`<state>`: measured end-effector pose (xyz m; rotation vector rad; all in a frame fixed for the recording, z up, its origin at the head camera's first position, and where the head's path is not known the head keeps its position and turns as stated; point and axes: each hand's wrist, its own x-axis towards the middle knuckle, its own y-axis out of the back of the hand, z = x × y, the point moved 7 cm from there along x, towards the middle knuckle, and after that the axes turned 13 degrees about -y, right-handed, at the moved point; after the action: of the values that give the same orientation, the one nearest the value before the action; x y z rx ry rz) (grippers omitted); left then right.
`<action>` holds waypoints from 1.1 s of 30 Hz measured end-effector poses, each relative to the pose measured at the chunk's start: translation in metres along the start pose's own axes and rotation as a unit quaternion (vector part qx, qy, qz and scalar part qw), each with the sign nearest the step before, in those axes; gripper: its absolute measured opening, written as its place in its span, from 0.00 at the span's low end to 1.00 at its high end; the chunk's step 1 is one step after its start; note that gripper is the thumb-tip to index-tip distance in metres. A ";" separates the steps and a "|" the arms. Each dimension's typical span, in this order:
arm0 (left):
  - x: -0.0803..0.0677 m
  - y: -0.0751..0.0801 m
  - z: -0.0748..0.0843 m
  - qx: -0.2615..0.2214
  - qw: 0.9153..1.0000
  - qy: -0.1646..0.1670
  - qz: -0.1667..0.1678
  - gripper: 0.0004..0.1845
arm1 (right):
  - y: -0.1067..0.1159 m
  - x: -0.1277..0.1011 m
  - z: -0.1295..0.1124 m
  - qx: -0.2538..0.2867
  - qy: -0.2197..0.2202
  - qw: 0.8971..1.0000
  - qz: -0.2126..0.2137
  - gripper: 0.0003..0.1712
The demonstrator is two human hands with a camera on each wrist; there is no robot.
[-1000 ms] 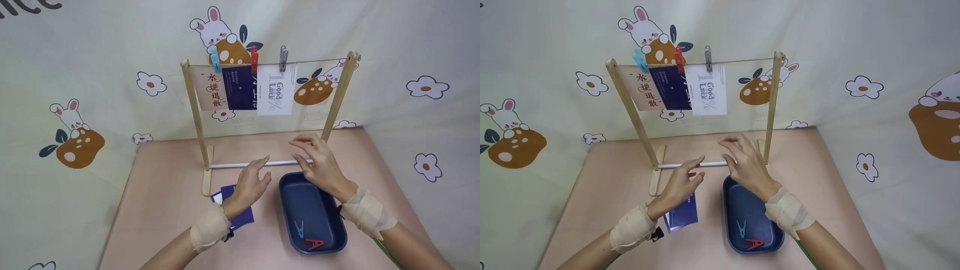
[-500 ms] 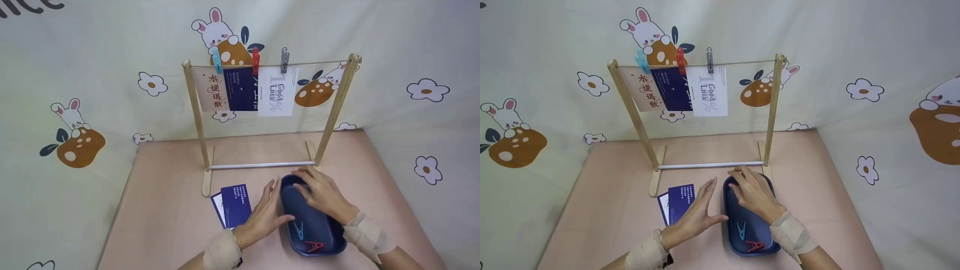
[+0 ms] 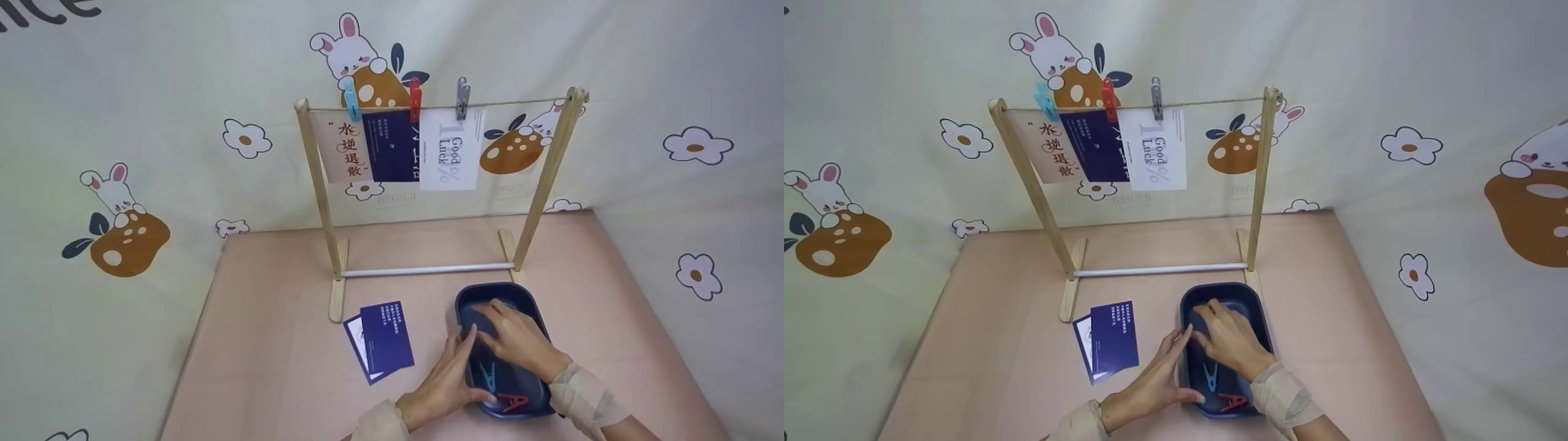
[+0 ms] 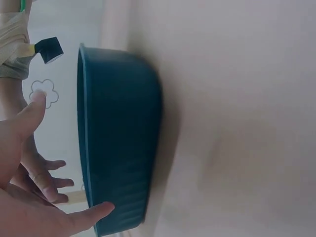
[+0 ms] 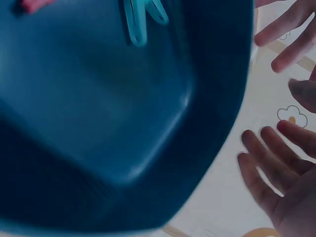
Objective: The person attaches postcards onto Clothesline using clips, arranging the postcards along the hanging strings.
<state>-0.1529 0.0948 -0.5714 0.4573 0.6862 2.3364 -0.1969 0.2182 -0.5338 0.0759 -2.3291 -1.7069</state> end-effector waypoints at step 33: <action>-0.017 -0.026 -0.009 0.012 1.000 0.003 0.006 0.56 | -0.053 -0.024 -0.005 -0.015 -0.014 0.987 -0.161 0.21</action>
<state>-0.1318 0.0967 -0.5959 0.4680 0.7173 2.3435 -0.1780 0.2016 -0.5871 0.4465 -2.4160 -1.8956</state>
